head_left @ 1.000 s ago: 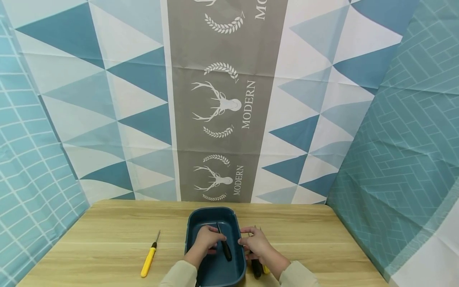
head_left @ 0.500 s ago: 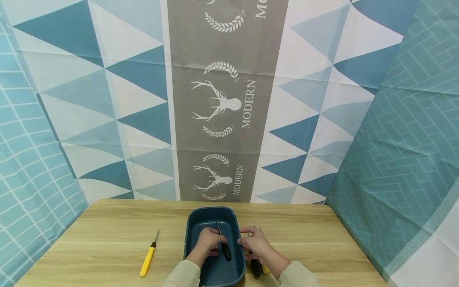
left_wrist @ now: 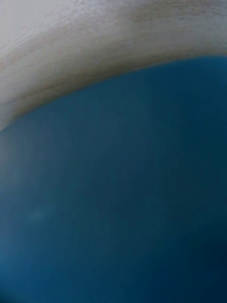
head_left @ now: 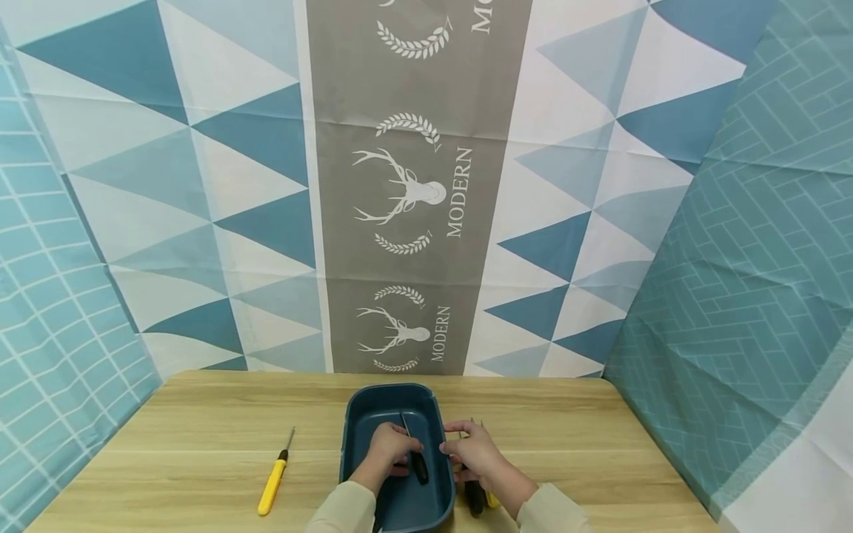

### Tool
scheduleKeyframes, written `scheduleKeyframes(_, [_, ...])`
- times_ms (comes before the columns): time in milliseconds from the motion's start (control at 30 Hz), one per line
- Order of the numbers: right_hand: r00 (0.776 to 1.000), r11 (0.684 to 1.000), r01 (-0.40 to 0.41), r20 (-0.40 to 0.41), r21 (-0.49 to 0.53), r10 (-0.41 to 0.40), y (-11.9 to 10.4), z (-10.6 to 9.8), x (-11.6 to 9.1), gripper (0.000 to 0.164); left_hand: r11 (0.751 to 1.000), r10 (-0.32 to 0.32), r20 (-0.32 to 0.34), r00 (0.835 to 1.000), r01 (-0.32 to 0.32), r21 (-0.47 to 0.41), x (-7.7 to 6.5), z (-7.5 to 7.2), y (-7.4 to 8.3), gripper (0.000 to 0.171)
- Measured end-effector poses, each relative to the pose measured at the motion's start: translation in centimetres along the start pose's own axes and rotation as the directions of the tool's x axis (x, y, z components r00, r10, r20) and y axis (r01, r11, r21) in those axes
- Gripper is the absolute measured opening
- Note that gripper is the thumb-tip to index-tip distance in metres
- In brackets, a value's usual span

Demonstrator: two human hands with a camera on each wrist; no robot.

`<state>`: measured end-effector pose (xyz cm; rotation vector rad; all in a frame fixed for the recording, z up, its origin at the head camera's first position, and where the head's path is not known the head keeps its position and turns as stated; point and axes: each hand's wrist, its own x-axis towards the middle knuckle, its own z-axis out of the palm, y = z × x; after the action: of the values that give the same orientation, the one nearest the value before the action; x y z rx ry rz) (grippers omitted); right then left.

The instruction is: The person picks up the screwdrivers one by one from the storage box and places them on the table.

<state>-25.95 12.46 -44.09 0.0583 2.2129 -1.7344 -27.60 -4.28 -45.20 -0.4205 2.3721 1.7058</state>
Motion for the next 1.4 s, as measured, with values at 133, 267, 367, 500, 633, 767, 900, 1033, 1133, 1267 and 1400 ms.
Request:
scheduleKeyframes(133, [1.000, 1.000, 0.002, 0.001, -0.001, -0.002, 0.0, -0.1, 0.0, 0.041, 1.000, 0.006, -0.015, 1.000, -0.006, 0.018, -0.1, 0.1, 0.0, 0.032])
scheduleKeyframes(267, [1.000, 1.000, 0.003, 0.002, 0.002, -0.003, -0.1, 0.0, -0.1, 0.041, 0.999, 0.028, -0.027, 0.999, -0.027, 0.029, -0.1, 0.3, -0.1, 0.032])
scheduleKeyframes(367, [1.000, 1.000, 0.005, 0.001, 0.005, -0.005, 0.0, 0.0, 0.0, 0.041, 0.998, 0.048, -0.032, 0.998, -0.047, 0.041, -0.1, 0.4, -0.2, 0.031])
scheduleKeyframes(500, [1.000, 1.000, 0.007, 0.003, 0.008, -0.007, 0.0, 0.0, 0.0, 0.041, 0.996, 0.059, -0.046, 0.997, -0.056, 0.072, 0.1, 0.6, -0.2, 0.028])
scheduleKeyframes(633, [1.000, 1.000, 0.008, 0.003, 0.009, -0.008, 0.0, -0.1, 0.0, 0.042, 0.994, 0.062, -0.058, 0.996, -0.056, 0.099, 0.2, 0.9, -0.3, 0.024])
scheduleKeyframes(767, [1.000, 1.000, 0.011, 0.003, 0.008, -0.011, 0.0, 0.0, 0.0, 0.042, 0.992, 0.066, -0.065, 0.996, -0.058, 0.114, 0.2, 1.0, -0.1, 0.027])
scheduleKeyframes(900, [1.000, 1.000, 0.005, 0.001, 0.002, -0.005, 0.0, 0.0, 0.0, 0.042, 0.989, 0.058, -0.083, 0.995, -0.046, 0.141, 0.2, 1.3, -0.1, 0.035])
scheduleKeyframes(1033, [1.000, 1.000, 0.004, 0.001, 0.003, -0.004, 0.0, 0.0, 0.0, 0.042, 0.984, 0.068, -0.100, 0.993, -0.051, 0.168, 0.2, 1.5, -0.2, 0.035])
scheduleKeyframes(1133, [1.000, 1.000, 0.007, 0.005, 0.008, -0.007, 0.0, 0.0, 0.0, 0.043, 0.985, 0.065, -0.101, 0.993, -0.048, 0.163, 0.3, 1.5, -0.2, 0.034])
scheduleKeyframes(1267, [1.000, 1.000, 0.007, 0.004, 0.010, -0.007, 0.0, 0.0, 0.0, 0.043, 0.991, 0.038, -0.093, 0.995, -0.026, 0.129, 0.4, 1.6, -0.2, 0.033])
scheduleKeyframes(1400, [1.000, 1.000, 0.003, 0.002, 0.009, -0.003, -0.1, 0.1, 0.0, 0.043, 0.992, 0.014, -0.095, 0.995, -0.001, 0.128, 0.4, 1.6, -0.3, 0.031])
